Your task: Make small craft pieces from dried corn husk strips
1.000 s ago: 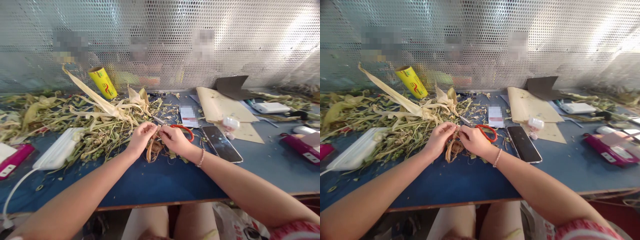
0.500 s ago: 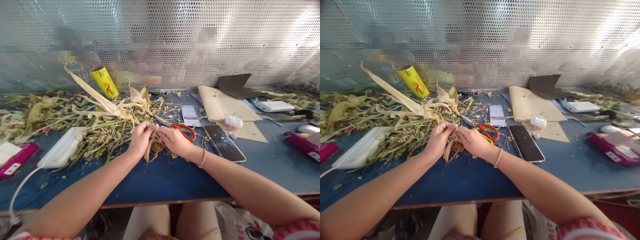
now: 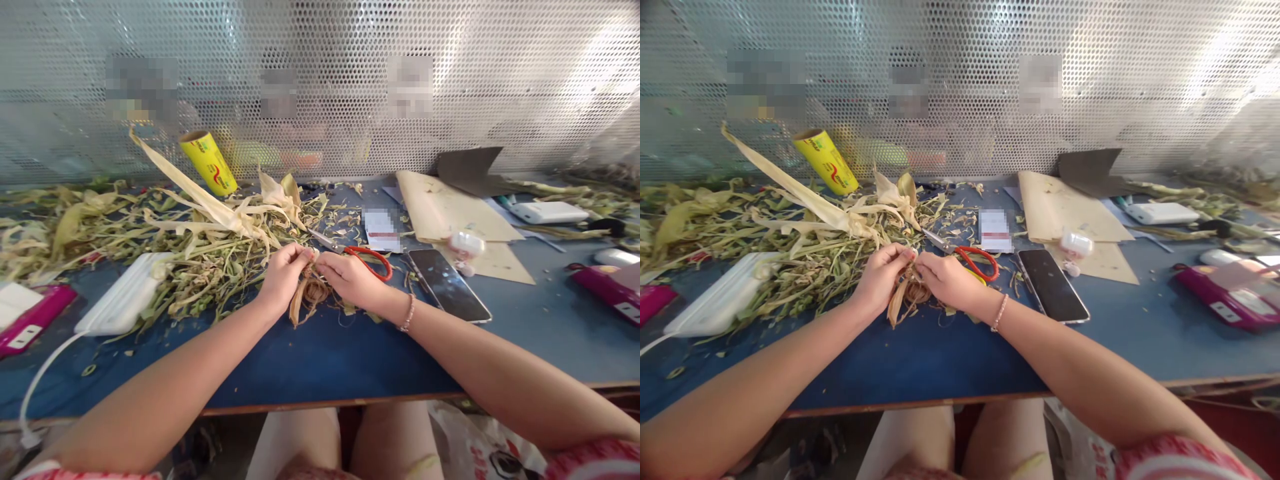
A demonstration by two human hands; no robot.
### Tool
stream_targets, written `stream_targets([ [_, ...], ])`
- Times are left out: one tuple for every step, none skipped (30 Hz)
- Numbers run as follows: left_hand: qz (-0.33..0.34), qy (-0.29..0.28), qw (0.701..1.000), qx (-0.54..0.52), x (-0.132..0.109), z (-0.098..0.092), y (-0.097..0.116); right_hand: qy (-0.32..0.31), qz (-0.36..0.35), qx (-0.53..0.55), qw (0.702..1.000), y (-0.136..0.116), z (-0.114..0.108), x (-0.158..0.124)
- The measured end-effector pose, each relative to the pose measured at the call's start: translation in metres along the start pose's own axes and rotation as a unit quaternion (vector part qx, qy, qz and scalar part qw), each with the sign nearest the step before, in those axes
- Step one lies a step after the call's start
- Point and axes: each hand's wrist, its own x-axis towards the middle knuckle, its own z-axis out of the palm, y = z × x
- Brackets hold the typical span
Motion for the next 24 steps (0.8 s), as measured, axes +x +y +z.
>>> stream_targets([
  [0.001, -0.007, 1.0, 0.006, 0.0005, -0.0005, 0.0006, 0.006, 0.007, 0.0, 1.0, 0.0008, 0.0006, -0.0001],
  [0.001, -0.012, 1.0, 0.007, 0.001, -0.001, 0.0013, 0.016, 0.015, 0.0, 1.0, 0.0014, 0.001, -0.0003],
  [-0.001, -0.013, 1.0, 0.003, 0.0015, -0.0015, 0.002, 0.027, 0.024, -0.001, 0.999, 0.0017, 0.001, -0.0003],
  [-0.002, -0.012, 1.0, -0.006, 0.0019, -0.0019, 0.0026, 0.039, 0.031, -0.002, 0.999, 0.0018, 0.0007, -0.0003],
  [-0.003, -0.01, 1.0, -0.015, 0.0022, -0.0022, 0.0031, 0.05, 0.037, -0.001, 0.998, 0.0018, 0.0001, -0.0001],
  [-0.002, -0.008, 1.0, -0.021, 0.0025, -0.0024, 0.0033, 0.058, 0.042, 0.0, 0.997, 0.0018, -0.0007, 0.0002],
  [0.001, -0.008, 1.0, -0.023, 0.0026, -0.0025, 0.0034, 0.065, 0.047, 0.003, 0.997, 0.0018, -0.0015, 0.0006],
  [0.003, -0.007, 1.0, -0.022, 0.0026, -0.0024, 0.0033, 0.07, 0.052, 0.005, 0.996, 0.0019, -0.0021, 0.0009],
  [0.004, -0.007, 1.0, -0.019, 0.0025, -0.0023, 0.0032, 0.073, 0.055, 0.008, 0.996, 0.0022, -0.0026, 0.0011],
  [0.003, -0.006, 1.0, -0.018, 0.0023, -0.0022, 0.0032, 0.076, 0.057, 0.009, 0.995, 0.0026, -0.0027, 0.0012],
  [0.0, -0.006, 1.0, -0.019, 0.0022, -0.002, 0.0031, 0.078, 0.056, 0.008, 0.995, 0.0031, -0.0025, 0.0011],
  [-0.005, -0.005, 1.0, -0.02, 0.002, -0.0018, 0.003, 0.079, 0.052, 0.004, 0.996, 0.0037, -0.0021, 0.0009],
  [-0.009, -0.005, 1.0, -0.021, 0.0018, -0.0016, 0.0029, 0.079, 0.047, -0.003, 0.996, 0.0043, -0.0016, 0.0006],
  [-0.012, -0.005, 1.0, -0.022, 0.0017, -0.0014, 0.0027, 0.078, 0.041, -0.012, 0.996, 0.0047, -0.0011, 0.0002],
  [-0.015, -0.006, 1.0, -0.022, 0.0016, -0.0012, 0.0025, 0.074, 0.036, -0.022, 0.996, 0.0049, -0.0009, -0.0003],
  [-0.018, -0.008, 1.0, -0.02, 0.0015, -0.0011, 0.0022, 0.069, 0.031, -0.032, 0.997, 0.0049, -0.0009, -0.0007],
  [-0.021, -0.01, 1.0, -0.017, 0.0014, -0.0009, 0.0019, 0.063, 0.026, -0.041, 0.997, 0.0047, -0.0011, -0.0011],
  [-0.023, -0.013, 1.0, -0.015, 0.0013, -0.0007, 0.0017, 0.057, 0.021, -0.048, 0.997, 0.0043, -0.0016, -0.0013],
  [-0.024, -0.015, 0.999, -0.015, 0.0011, -0.0005, 0.0016, 0.053, 0.016, -0.054, 0.997, 0.0038, -0.0022, -0.0015],
  [-0.026, -0.016, 0.999, -0.018, 0.0008, -0.0001, 0.0018, 0.051, 0.012, -0.057, 0.997, 0.0034, -0.0028, -0.0015],
  [-0.028, -0.017, 0.999, -0.022, 0.0004, 0.0002, 0.0022, 0.052, 0.011, -0.058, 0.997, 0.0031, -0.0033, -0.0015],
  [-0.029, -0.015, 0.999, -0.027, -0.0001, 0.0007, 0.0029, 0.054, 0.012, -0.058, 0.997, 0.003, -0.0036, -0.0013],
  [-0.03, -0.014, 0.999, -0.031, -0.0006, 0.0012, 0.0038, 0.056, 0.014, -0.055, 0.997, 0.003, -0.0037, -0.0012],
  [-0.033, -0.013, 0.999, -0.037, -0.0011, 0.0016, 0.0048, 0.058, 0.018, -0.052, 0.997, 0.0032, -0.0037, -0.001],
])
